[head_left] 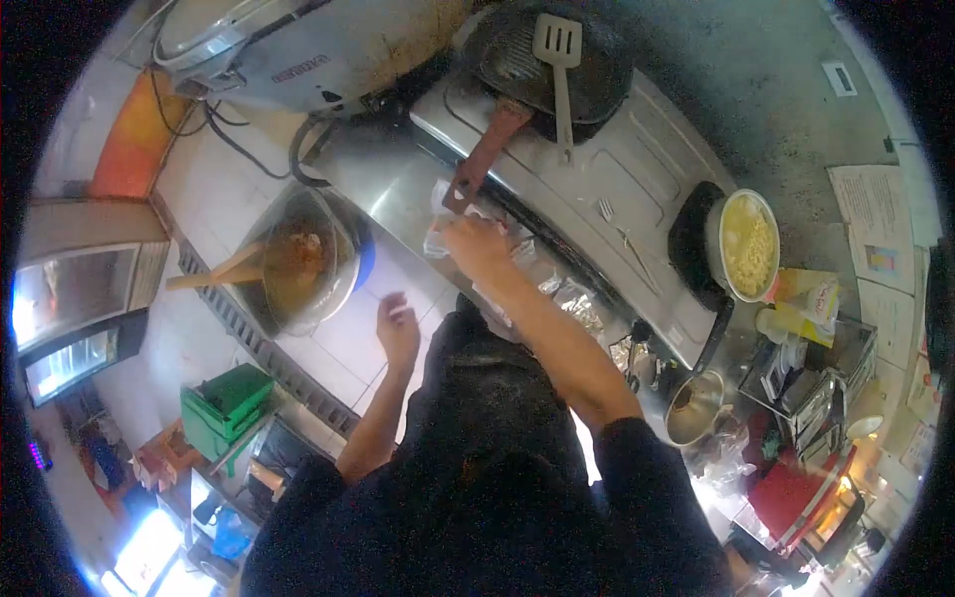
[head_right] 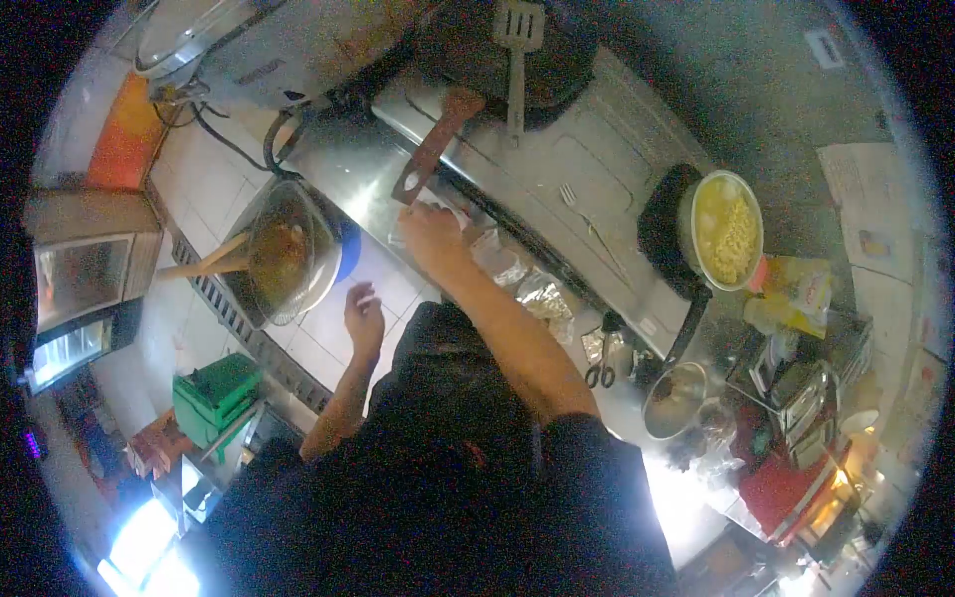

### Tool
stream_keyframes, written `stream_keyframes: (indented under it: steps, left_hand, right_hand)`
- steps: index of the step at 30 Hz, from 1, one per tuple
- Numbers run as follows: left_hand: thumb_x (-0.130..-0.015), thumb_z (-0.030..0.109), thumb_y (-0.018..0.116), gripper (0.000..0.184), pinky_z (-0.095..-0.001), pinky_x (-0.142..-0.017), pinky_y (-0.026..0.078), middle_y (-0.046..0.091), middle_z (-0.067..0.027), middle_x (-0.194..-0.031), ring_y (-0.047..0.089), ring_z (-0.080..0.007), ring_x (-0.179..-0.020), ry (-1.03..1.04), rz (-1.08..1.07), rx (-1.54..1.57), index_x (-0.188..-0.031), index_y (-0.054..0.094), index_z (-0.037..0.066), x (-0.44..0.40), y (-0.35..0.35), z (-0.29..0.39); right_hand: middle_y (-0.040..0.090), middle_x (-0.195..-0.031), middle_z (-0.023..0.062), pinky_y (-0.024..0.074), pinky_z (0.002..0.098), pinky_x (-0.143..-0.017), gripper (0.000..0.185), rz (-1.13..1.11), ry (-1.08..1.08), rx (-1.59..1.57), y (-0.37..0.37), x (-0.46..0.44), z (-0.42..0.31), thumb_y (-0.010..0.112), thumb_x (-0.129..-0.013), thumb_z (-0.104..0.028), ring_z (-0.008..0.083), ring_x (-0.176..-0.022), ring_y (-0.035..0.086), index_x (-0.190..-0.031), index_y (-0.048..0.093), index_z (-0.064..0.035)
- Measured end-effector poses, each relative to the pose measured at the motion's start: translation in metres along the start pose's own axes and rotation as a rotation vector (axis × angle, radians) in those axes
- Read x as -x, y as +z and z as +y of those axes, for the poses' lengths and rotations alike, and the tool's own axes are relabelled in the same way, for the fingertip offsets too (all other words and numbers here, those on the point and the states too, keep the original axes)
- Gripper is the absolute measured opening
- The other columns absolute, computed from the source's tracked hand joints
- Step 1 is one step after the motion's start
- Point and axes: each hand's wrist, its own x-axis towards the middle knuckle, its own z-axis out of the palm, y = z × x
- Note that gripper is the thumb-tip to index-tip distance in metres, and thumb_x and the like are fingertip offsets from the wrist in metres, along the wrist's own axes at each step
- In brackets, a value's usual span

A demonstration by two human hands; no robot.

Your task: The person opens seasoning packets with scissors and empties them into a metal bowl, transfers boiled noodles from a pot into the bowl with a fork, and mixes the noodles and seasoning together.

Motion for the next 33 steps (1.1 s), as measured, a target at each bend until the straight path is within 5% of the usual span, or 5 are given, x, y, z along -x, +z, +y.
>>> stream_keyframes:
  steps: [13, 22, 28, 31, 33]
  left_hand:
    - [-0.083, 0.030, 0.074, 0.029, -0.0359, -0.066, 0.053, 0.070, -0.0120, -0.080, 0.067, -0.0254, -0.066, -0.010, 0.001, -0.069, -0.088, 0.072, 0.002, -0.057, 0.054, 0.073]
    - [-0.080, 0.023, 0.074, 0.026, -0.0414, -0.081, 0.050, 0.069, -0.0148, -0.088, 0.065, -0.0287, -0.086, 0.030, 0.046, -0.092, -0.093, 0.071, 0.001, -0.073, 0.058, 0.061]
    - [-0.081, 0.019, 0.072, 0.039, -0.0425, -0.088, 0.048, 0.065, -0.0185, -0.114, 0.062, -0.0319, -0.100, 0.594, 0.257, 0.026, -0.115, 0.066, 0.001, -0.050, 0.035, 0.149]
    - [-0.087, 0.015, 0.069, 0.035, -0.0387, -0.088, 0.049, 0.067, -0.0184, -0.107, 0.064, -0.0269, -0.097, 0.670, -0.433, 0.159, -0.118, 0.066, 0.001, -0.050, 0.019, 0.143]
    - [-0.092, 0.011, 0.065, 0.029, -0.0331, -0.085, 0.052, 0.070, -0.0147, -0.098, 0.066, -0.0197, -0.089, 0.222, -0.706, 0.270, -0.119, 0.066, 0.000, -0.044, 0.013, 0.144]
  right_hand:
    - [0.070, -0.095, 0.0139, 0.0539, 0.0476, -0.074, 0.020, -0.200, -0.130, 0.140, -0.008, -0.007, 0.030, 0.063, -0.081, -0.018, 0.0340, -0.090, 0.066, -0.098, 0.071, -0.0098]
    - [0.069, -0.103, 0.0095, 0.0561, 0.0336, -0.070, 0.017, 0.506, -0.075, -0.352, -0.036, 0.047, 0.019, 0.074, -0.081, -0.007, 0.0242, -0.085, 0.068, -0.097, 0.069, -0.0049]
    - [0.071, -0.102, 0.0089, 0.0560, 0.0293, -0.073, 0.019, 0.550, 0.170, -0.614, -0.058, 0.063, -0.007, 0.073, -0.082, -0.005, 0.0191, -0.081, 0.070, -0.101, 0.070, -0.0056]
    - [0.072, -0.099, 0.0067, 0.0555, 0.0315, -0.072, 0.017, 0.413, 0.297, -0.646, -0.068, 0.078, -0.014, 0.072, -0.086, -0.013, 0.0198, -0.083, 0.070, -0.102, 0.069, -0.0082]
    - [0.073, -0.091, 0.0086, 0.0548, 0.0294, -0.070, 0.021, 0.384, 0.371, -0.869, -0.059, 0.094, -0.007, 0.075, -0.085, -0.016, 0.0175, -0.079, 0.070, -0.103, 0.069, -0.0055]
